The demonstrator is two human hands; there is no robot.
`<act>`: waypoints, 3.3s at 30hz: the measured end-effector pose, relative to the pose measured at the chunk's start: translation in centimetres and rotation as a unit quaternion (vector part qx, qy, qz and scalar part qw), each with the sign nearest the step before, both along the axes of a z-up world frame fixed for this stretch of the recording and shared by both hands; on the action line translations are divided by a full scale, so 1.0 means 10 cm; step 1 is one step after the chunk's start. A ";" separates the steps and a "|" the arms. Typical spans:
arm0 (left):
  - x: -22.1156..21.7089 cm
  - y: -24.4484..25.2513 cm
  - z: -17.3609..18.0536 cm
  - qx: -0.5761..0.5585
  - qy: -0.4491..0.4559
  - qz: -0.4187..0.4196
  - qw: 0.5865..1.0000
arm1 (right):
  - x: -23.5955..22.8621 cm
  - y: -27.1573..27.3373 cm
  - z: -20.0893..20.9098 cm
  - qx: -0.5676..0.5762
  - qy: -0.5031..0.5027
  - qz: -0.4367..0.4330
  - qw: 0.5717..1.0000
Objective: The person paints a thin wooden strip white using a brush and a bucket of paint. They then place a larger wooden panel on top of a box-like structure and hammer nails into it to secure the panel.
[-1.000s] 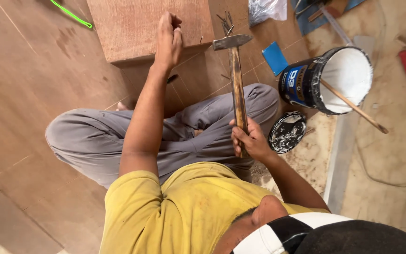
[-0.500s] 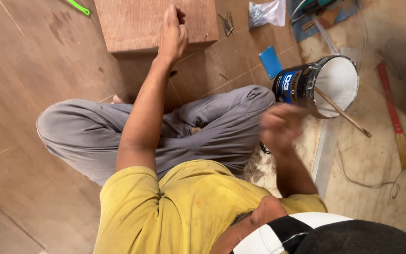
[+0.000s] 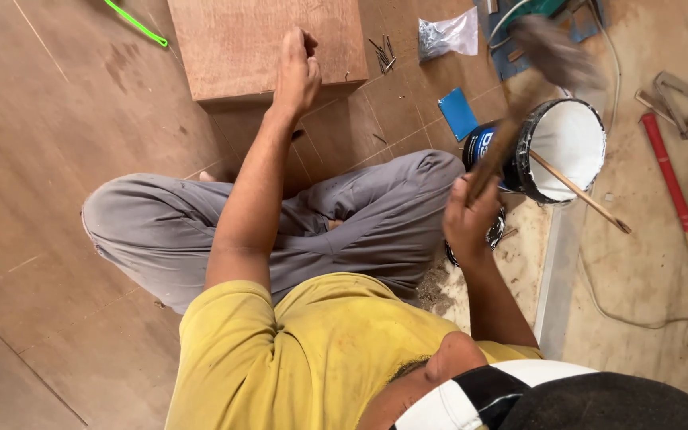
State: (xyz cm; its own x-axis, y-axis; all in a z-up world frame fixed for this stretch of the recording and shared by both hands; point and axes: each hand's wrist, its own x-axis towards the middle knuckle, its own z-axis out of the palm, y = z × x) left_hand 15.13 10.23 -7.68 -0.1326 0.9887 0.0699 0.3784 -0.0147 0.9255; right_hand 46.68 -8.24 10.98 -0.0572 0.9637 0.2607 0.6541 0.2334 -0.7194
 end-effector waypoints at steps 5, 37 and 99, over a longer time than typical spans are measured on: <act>0.04 -0.10 0.37 0.020 0.047 -0.023 0.998 | 0.02 -0.31 -0.05 -0.082 0.122 0.003 0.989; -1.39 -1.08 0.43 0.028 0.372 0.220 0.901 | -0.79 1.50 -1.93 -0.195 0.257 0.055 0.945; -1.32 -0.95 0.27 -0.154 0.002 0.307 0.939 | -0.14 1.14 -1.34 -0.336 0.596 -0.054 0.727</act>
